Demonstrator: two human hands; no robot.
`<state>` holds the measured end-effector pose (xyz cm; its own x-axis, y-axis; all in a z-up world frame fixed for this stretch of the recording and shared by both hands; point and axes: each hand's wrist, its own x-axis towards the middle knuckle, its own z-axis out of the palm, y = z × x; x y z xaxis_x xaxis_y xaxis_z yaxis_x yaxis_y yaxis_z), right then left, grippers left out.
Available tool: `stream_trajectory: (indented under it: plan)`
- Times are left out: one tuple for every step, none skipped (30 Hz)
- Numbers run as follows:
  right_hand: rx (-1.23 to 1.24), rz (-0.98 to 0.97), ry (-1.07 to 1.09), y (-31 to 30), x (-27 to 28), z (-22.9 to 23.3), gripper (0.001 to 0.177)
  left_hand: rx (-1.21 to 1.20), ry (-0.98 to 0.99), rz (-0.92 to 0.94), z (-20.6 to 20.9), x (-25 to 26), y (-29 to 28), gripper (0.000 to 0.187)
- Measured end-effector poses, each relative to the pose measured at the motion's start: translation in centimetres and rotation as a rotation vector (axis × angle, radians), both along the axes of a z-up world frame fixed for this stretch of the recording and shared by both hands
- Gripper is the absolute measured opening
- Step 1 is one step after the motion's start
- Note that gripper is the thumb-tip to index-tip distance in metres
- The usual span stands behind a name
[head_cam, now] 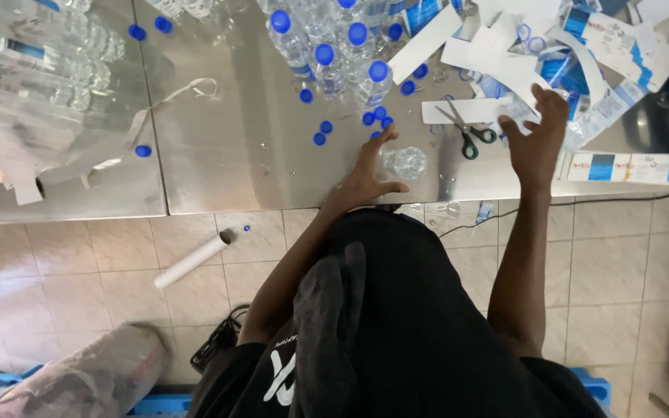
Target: Manual application of labels and caps to plastic water bottles on a production line using hands and scissors.
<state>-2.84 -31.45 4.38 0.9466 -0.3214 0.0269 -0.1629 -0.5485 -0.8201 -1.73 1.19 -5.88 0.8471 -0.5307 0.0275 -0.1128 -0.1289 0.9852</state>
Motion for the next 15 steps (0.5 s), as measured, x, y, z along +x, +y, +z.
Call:
stream_trajectory:
  plan:
    - [-0.098, -0.061, 0.078, -0.4, 0.2, 0.3, 0.059, 0.077, 0.012, -0.009, 0.4, 0.0, 0.9, 0.125]
    - [-0.097, -0.039, 0.077, -0.3, 0.0, 0.0, 0.059, 0.078, 0.013, 0.013, 0.4, -0.4, 2.3, 0.125]
    - [-0.109, 0.011, 0.149, -0.4, -0.2, -0.3, 0.052, 0.015, 0.124, 0.075, 0.4, -0.8, 3.6, 0.107]
    - [-0.128, 0.044, 0.224, -0.8, -1.0, -0.3, 0.047, -0.057, 0.238, 0.120, 0.3, -1.3, 4.4, 0.089]
    - [-0.135, 0.049, 0.226, -0.2, -1.0, -1.6, 0.047, -0.063, 0.241, 0.124, 1.0, -1.9, 6.2, 0.089]
    - [-0.143, 0.035, 0.256, -0.1, -1.5, -2.7, 0.044, -0.080, 0.497, 0.179, 1.5, -2.2, 7.5, 0.063]
    - [-0.151, 0.022, 0.286, -0.1, -1.9, -3.8, 0.042, -0.093, 0.754, 0.230, 1.9, -2.5, 8.7, 0.040]
    - [-0.172, -0.001, 0.286, 0.1, -1.7, -4.8, 0.042, -0.109, 0.756, 0.202, 2.2, -3.7, 10.7, 0.040]
    - [-0.105, 0.003, 0.234, 0.1, -1.5, -5.8, 0.037, -0.076, 0.922, 0.085, 2.5, -4.8, 12.7, 0.043]
    - [-0.040, 0.002, 0.172, -0.1, -0.9, -6.8, 0.033, -0.034, 1.075, -0.042, 2.6, -5.3, 14.7, 0.049]
    - [-0.062, -0.025, 0.161, -0.9, 0.6, -6.8, 0.033, -0.042, 1.064, -0.078, 1.8, -6.5, 15.8, 0.049]
    - [-0.049, -0.052, 0.159, -1.6, 2.2, -6.8, 0.033, -0.073, 1.156, -0.072, 0.8, -7.4, 17.1, 0.052]
    - [-0.035, -0.078, 0.155, -2.6, 3.7, -6.7, 0.037, -0.100, 1.249, -0.066, -0.2, -8.2, 18.5, 0.056]
    - [-0.046, -0.101, 0.137, -4.5, 5.8, -6.7, 0.037, -0.097, 1.232, -0.094, -1.1, -9.4, 19.0, 0.056]
    - [-0.117, -0.122, 0.033, -6.6, 7.8, -6.6, 0.029, -0.231, 1.327, -0.029, -2.0, -10.5, 19.5, 0.055]
